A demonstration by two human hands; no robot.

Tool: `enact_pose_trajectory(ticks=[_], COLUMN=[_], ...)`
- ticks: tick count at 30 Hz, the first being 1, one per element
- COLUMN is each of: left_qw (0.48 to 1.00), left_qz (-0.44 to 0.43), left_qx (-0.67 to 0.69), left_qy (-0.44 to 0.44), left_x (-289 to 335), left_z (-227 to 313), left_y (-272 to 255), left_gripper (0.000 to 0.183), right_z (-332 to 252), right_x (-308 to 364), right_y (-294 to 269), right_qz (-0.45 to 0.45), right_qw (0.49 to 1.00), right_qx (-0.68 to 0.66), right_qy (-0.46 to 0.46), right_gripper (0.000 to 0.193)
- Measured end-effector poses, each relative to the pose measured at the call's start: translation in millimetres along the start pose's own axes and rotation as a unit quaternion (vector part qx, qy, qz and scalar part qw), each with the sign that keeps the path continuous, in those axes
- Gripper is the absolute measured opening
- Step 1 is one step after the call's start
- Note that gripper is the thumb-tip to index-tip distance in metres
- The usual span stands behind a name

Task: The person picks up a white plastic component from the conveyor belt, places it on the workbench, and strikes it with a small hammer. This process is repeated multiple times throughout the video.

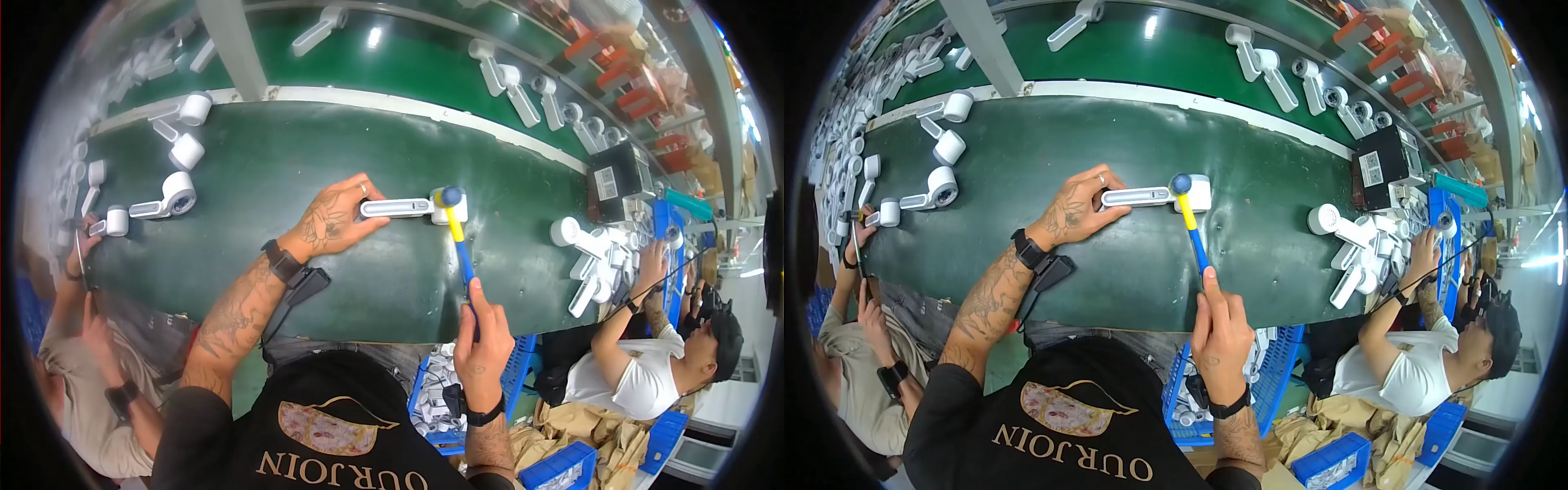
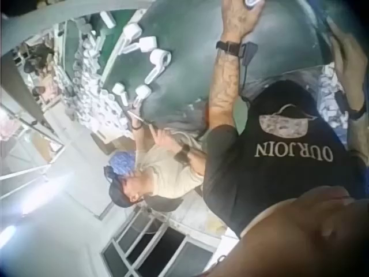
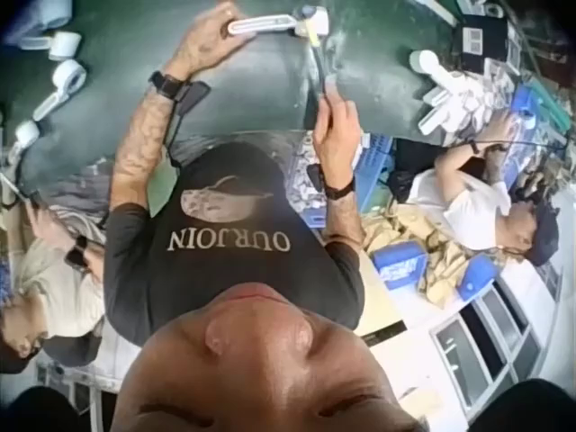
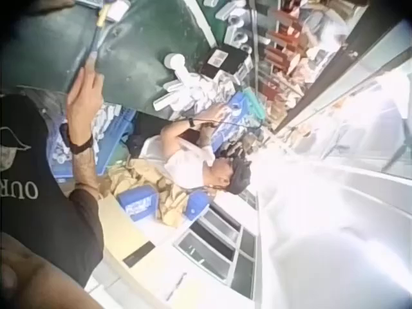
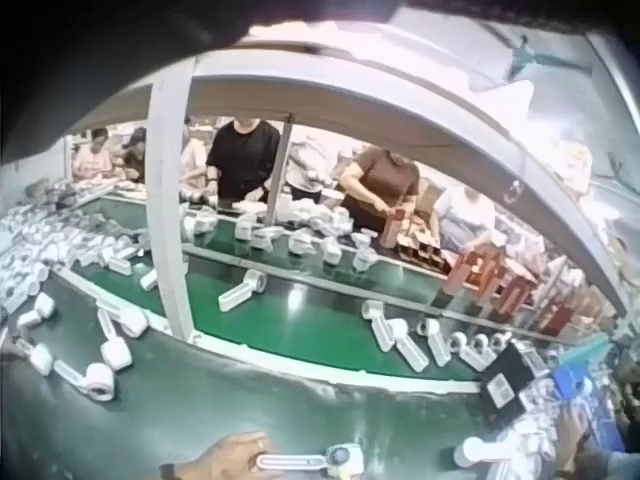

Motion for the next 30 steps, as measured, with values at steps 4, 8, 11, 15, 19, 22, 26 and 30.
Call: enact_pose_trajectory(ticks=[4,8,11,15,19,22,26,30], left_qw=[1.000,0.995,0.978,0.915,0.956,0.959,0.956,0.961], left_qz=[0.007,0.073,0.135,0.268,0.188,0.127,0.113,0.194], left_qx=[0.007,-0.021,-0.150,-0.297,-0.227,-0.217,-0.221,-0.114], left_qy=[-0.028,-0.068,-0.058,0.050,0.006,-0.134,-0.157,-0.159], left_x=[-2,-8,-47,-134,-250,-313,-325,-262], left_z=[-2,-12,-49,-63,-109,-149,-157,-140], left_y=[-4,-5,-35,-69,-15,41,53,11], left_gripper=[0.026,0.030,0.034,0.051,0.067,0.098,0.085,0.048], right_z=[2,22,49,82,89,82,82,85], right_x=[-7,-12,-12,-13,-4,-9,-8,-3], right_y=[2,-5,6,44,50,49,51,52], right_qz=[0.021,0.027,0.059,0.079,0.074,0.095,0.091,0.089], right_qw=[0.998,0.994,0.985,0.967,0.947,0.952,0.956,0.957], right_qx=[-0.050,-0.109,-0.156,-0.226,-0.265,-0.251,-0.244,-0.243], right_qy=[-0.017,0.002,0.049,0.091,0.166,0.148,0.132,0.129], right_gripper=[0.044,0.044,0.046,0.045,0.046,0.047,0.047,0.047])
Point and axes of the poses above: each hand's wrist, its own x-axis away from the middle knuckle, its own y-axis out of the palm, z = x × y, the point moved 8 cm from there along -x, towards the middle knuckle, and after that the axes turned 14 degrees about y, right-handed, at the moved point
